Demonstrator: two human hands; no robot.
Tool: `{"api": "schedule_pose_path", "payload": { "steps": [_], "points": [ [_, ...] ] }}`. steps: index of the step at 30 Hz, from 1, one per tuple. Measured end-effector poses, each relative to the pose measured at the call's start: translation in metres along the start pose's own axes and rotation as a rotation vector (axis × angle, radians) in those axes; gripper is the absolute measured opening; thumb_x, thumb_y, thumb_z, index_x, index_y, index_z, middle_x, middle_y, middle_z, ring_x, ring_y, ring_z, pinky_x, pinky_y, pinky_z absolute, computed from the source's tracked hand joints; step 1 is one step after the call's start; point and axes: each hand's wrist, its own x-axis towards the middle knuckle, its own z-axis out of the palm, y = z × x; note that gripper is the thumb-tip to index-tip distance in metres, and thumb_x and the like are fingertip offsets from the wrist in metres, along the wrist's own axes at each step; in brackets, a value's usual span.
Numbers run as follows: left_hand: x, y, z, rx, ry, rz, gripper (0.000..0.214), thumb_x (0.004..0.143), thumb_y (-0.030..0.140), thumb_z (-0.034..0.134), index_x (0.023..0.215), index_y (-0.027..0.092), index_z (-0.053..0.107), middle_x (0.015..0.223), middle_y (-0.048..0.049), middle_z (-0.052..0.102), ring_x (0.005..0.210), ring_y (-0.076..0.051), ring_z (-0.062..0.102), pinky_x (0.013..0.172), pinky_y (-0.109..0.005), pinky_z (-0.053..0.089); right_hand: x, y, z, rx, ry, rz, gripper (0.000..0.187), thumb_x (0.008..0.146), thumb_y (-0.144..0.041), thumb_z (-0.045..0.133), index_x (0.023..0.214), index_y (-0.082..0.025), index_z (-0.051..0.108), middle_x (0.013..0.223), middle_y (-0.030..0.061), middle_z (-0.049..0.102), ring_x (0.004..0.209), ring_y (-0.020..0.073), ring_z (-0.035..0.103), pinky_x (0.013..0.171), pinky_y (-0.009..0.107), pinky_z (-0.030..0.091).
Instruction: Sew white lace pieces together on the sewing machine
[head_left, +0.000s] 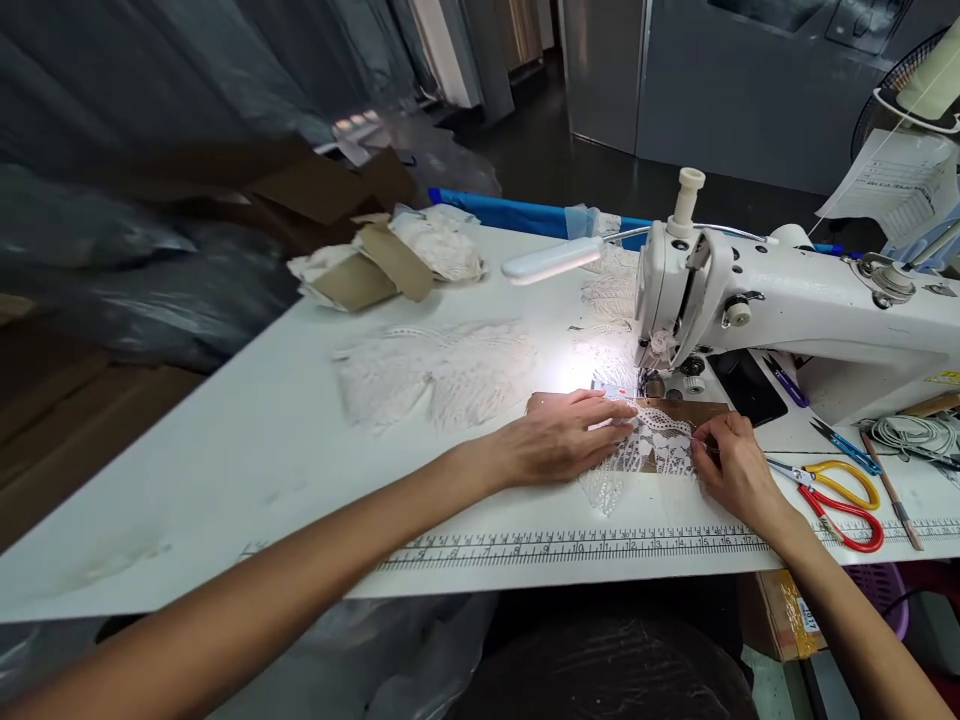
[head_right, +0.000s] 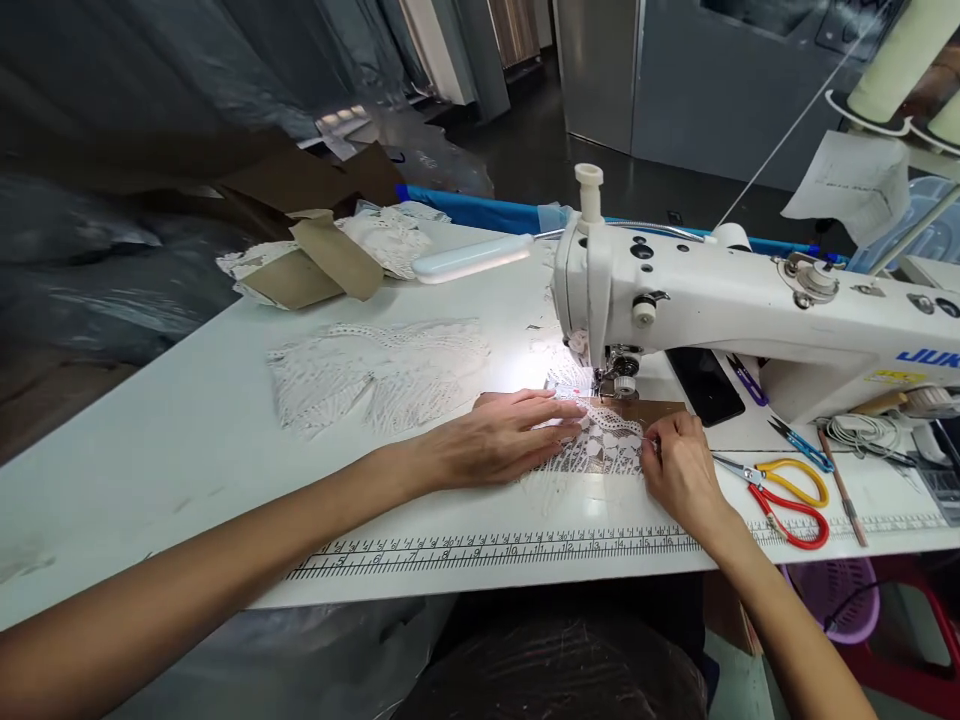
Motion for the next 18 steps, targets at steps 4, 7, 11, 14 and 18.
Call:
{"api": "schedule_pose_path", "payload": {
  "steps": [4, 7, 11, 14, 18],
  "points": [
    [-0.003, -0.008, 0.002, 0.037, -0.05, -0.016, 0.022, 0.102, 0.024, 0.043, 0.111, 0.016, 0.062, 0.113, -0.0108, 0.07, 0.089, -0.021, 0.068, 0.072, -0.036, 0.054, 0.027, -0.007, -0.004, 0.075, -0.115, 0.061, 0.008, 0.084, -0.024, 0.047, 0.079, -0.02, 0.053, 0.079, 0.0071, 0.06, 0.073, 0.0212, 0.056, 0.066, 0.033, 0.044],
    [-0.006, -0.006, 0.003, 0.035, -0.052, -0.105, 0.024, 0.102, 0.03, 0.044, 0.105, 0.017, 0.064, 0.108, -0.0091, 0.072, 0.082, -0.02, 0.067, 0.069, -0.036, 0.051, 0.048, -0.01, -0.008, 0.18, -0.222, 0.184, 0.008, 0.08, -0.027, 0.05, 0.085, -0.021, 0.05, 0.069, 0.0014, 0.057, 0.059, 0.0172, 0.052, 0.057, 0.029, 0.039],
    [-0.01, -0.005, 0.001, -0.007, -0.003, -0.192, 0.024, 0.103, 0.031, 0.043, 0.104, 0.018, 0.064, 0.114, -0.0094, 0.071, 0.09, -0.02, 0.067, 0.081, -0.04, 0.05, 0.058, -0.01, -0.008, 0.326, -0.237, 0.233, 0.022, 0.076, -0.029, 0.053, 0.095, -0.018, 0.051, 0.075, 0.0018, 0.06, 0.058, 0.0148, 0.051, 0.055, 0.028, 0.04],
    [-0.014, -0.008, -0.003, -0.023, 0.049, -0.229, 0.023, 0.103, 0.028, 0.042, 0.103, 0.018, 0.063, 0.114, -0.0097, 0.071, 0.094, -0.02, 0.067, 0.087, -0.043, 0.049, 0.056, -0.007, -0.005, 0.357, -0.218, 0.215, 0.028, 0.083, -0.041, 0.05, 0.096, -0.017, 0.057, 0.078, 0.0035, 0.06, 0.061, 0.0158, 0.053, 0.056, 0.028, 0.042],
    [-0.015, -0.007, -0.004, -0.029, 0.057, -0.281, 0.024, 0.103, 0.032, 0.044, 0.107, 0.018, 0.064, 0.11, -0.0085, 0.072, 0.09, -0.019, 0.067, 0.087, -0.042, 0.05, 0.054, -0.008, 0.0, 0.2, -0.236, 0.18, 0.027, 0.082, -0.044, 0.058, 0.084, -0.018, 0.064, 0.083, 0.0052, 0.061, 0.068, 0.0173, 0.057, 0.059, 0.028, 0.042]
  ]
}}
